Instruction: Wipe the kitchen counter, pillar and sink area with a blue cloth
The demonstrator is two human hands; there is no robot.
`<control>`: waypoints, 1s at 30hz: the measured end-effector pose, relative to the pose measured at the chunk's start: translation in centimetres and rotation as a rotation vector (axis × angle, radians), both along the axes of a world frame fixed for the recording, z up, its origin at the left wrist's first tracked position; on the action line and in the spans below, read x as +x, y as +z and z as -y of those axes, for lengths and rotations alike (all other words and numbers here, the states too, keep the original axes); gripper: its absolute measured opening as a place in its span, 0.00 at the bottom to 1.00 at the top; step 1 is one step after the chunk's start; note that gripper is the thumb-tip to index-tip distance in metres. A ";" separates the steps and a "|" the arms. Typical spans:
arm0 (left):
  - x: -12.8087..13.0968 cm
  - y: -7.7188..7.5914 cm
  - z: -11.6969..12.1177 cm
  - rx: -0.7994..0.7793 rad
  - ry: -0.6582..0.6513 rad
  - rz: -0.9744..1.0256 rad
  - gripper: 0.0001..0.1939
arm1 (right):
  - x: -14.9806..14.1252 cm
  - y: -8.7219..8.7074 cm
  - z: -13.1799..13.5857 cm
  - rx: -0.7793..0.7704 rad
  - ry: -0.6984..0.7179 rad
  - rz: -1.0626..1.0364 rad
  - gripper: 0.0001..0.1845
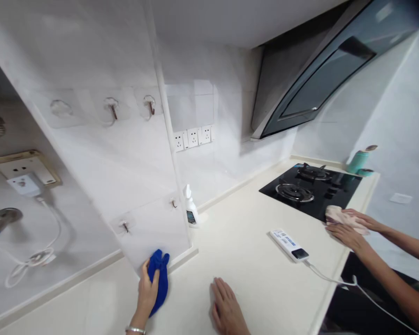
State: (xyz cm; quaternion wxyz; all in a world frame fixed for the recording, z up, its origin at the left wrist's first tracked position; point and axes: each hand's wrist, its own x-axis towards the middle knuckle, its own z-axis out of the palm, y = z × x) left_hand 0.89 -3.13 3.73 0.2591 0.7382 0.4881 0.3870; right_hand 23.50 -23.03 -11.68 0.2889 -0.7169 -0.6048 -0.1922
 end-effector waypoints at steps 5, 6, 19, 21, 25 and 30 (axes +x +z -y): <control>-0.4 4.5 2.0 -0.047 0.351 0.277 0.32 | -0.1 -0.3 0.0 0.031 0.014 -0.019 0.35; -0.4 5.5 2.1 -0.002 0.403 0.320 0.34 | -0.1 -0.3 -0.1 0.042 0.014 -0.011 0.35; 3.2 6.9 -4.2 0.580 0.398 -0.004 0.14 | -0.6 1.1 0.2 -0.035 0.012 -0.104 0.35; 3.3 4.2 -3.9 0.481 0.291 -0.071 0.14 | -0.7 1.4 0.1 -0.049 0.021 -0.135 0.36; 5.0 -2.3 -0.3 0.153 -0.049 -0.038 0.21 | -0.5 2.4 0.1 -0.111 0.018 -0.234 0.34; 8.3 -6.8 7.3 -0.297 -0.300 0.073 0.29 | 0.2 2.8 -0.4 -0.147 0.080 -0.370 0.32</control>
